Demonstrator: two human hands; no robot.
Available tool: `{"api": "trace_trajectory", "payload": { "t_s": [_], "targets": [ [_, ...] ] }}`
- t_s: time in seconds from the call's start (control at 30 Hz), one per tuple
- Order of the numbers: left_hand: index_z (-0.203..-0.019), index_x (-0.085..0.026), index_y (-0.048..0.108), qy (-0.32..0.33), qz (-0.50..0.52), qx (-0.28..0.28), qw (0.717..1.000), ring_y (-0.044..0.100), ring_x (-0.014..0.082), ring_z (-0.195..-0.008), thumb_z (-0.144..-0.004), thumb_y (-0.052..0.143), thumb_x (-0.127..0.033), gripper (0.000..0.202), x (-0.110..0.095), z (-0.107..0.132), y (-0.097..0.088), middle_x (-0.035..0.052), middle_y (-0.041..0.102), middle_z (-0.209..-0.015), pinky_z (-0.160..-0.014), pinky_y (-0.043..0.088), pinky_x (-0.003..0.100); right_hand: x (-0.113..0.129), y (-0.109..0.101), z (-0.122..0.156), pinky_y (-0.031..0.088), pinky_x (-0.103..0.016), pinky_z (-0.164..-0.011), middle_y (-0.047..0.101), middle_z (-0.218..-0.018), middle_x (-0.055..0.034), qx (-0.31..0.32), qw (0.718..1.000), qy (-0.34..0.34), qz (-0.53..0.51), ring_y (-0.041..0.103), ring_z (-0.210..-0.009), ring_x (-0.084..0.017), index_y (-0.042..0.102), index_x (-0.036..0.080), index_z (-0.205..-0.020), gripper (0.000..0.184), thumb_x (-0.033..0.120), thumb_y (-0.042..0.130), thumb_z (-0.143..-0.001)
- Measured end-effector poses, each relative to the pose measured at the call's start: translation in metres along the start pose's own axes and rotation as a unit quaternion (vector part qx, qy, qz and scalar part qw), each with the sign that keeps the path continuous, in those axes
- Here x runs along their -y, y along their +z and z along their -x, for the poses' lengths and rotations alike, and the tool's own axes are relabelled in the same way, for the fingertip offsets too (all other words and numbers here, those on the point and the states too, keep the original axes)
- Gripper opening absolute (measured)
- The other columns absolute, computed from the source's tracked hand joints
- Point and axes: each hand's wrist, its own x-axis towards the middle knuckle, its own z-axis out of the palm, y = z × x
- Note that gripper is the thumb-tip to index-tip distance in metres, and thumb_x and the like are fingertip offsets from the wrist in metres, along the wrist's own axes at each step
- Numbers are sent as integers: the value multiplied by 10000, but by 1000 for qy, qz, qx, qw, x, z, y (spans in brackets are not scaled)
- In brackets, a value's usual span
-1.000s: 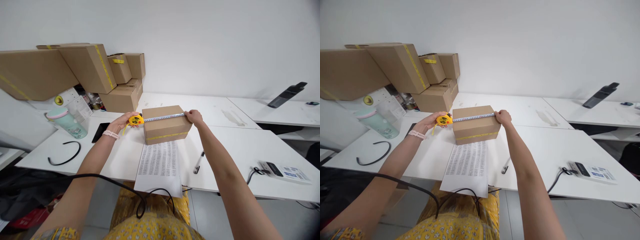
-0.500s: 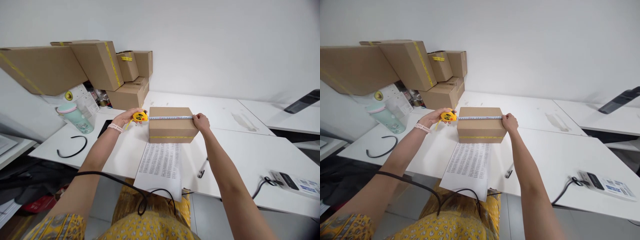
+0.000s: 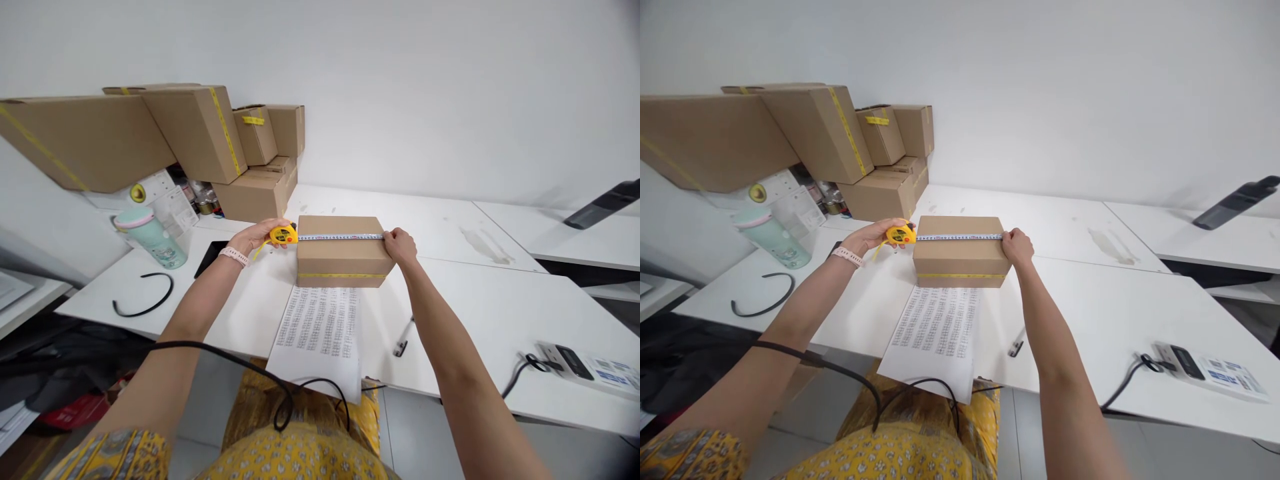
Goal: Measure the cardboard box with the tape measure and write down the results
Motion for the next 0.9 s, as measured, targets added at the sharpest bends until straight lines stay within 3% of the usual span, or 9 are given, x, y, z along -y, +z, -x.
{"api": "trace_trajectory", "payload": {
  "t_s": [0.13,0.23,0.33,0.4,0.47,0.53,0.63,0.73,0.9],
  "targets": [
    [-1058,-112,747,21,-6,-14,1000,677,176,-660,-698,810,-535,559,-16,11,4,122,760,-981,-518,528,263,0,-5,2,449,-387,-799,704,-1026,-121,-17,1000,2,-16,616,-909,-275,579,231,-898,198,369,442,-937],
    [-1126,-119,733,38,1,32,999,709,208,-729,-727,816,-484,547,-28,41,20,128,763,-1012,-564,576,292,-1,-15,3,453,-376,-801,694,-953,-94,-66,994,-35,-77,604,-870,-252,562,237,-909,217,394,419,-956],
    [-1242,-152,680,-11,58,145,988,738,243,-723,-729,833,-446,611,-19,86,63,139,758,-1037,-606,619,364,7,-24,4,461,-342,-819,686,-918,-59,-82,972,-140,-171,592,-853,-212,576,232,-893,240,417,434,-951],
    [-1233,-183,645,-64,129,212,967,760,266,-722,-671,887,-398,649,0,112,104,128,750,-1015,-621,630,390,19,-25,5,467,-322,-831,692,-908,-46,-26,952,-218,-214,592,-858,-196,607,220,-860,249,433,494,-923],
    [-1141,-207,619,-59,235,211,947,771,259,-723,-670,889,-428,585,20,126,148,115,731,-1082,-658,638,413,36,-21,5,475,-316,-836,707,-904,-46,54,936,-260,-231,602,-861,-194,641,209,-840,272,450,534,-903],
    [-1010,-204,598,-23,309,151,939,764,246,-668,-680,879,-489,519,33,125,184,78,722,-1009,-640,633,401,53,-14,3,486,-321,-869,734,-971,-60,95,930,-263,-239,625,-905,-202,675,199,-876,300,453,519,-915],
    [-932,-171,616,11,343,65,937,748,225,-640,-714,851,-499,459,32,100,212,67,708,-919,-628,625,373,70,-3,-2,473,-349,-1010,730,-1215,-106,58,941,-235,-237,640,-1107,-228,699,177,-1066,386,427,422,-967],
    [-892,-150,634,-22,358,28,933,734,215,-617,-799,788,-450,350,16,71,216,60,693,-830,-641,624,378,73,5,-2,386,-437,-1158,618,-1461,-119,28,963,-203,-177,538,-1345,-263,645,190,-1299,500,431,315,-1011],
    [-870,-143,626,-53,377,28,924,733,217,-606,-890,703,-402,270,1,49,212,52,689,-782,-652,619,379,65,10,6,293,-586,-1209,532,-1564,-67,79,976,-191,-75,411,-1464,-330,540,316,-1471,623,565,174,-1033]
  ]
}}
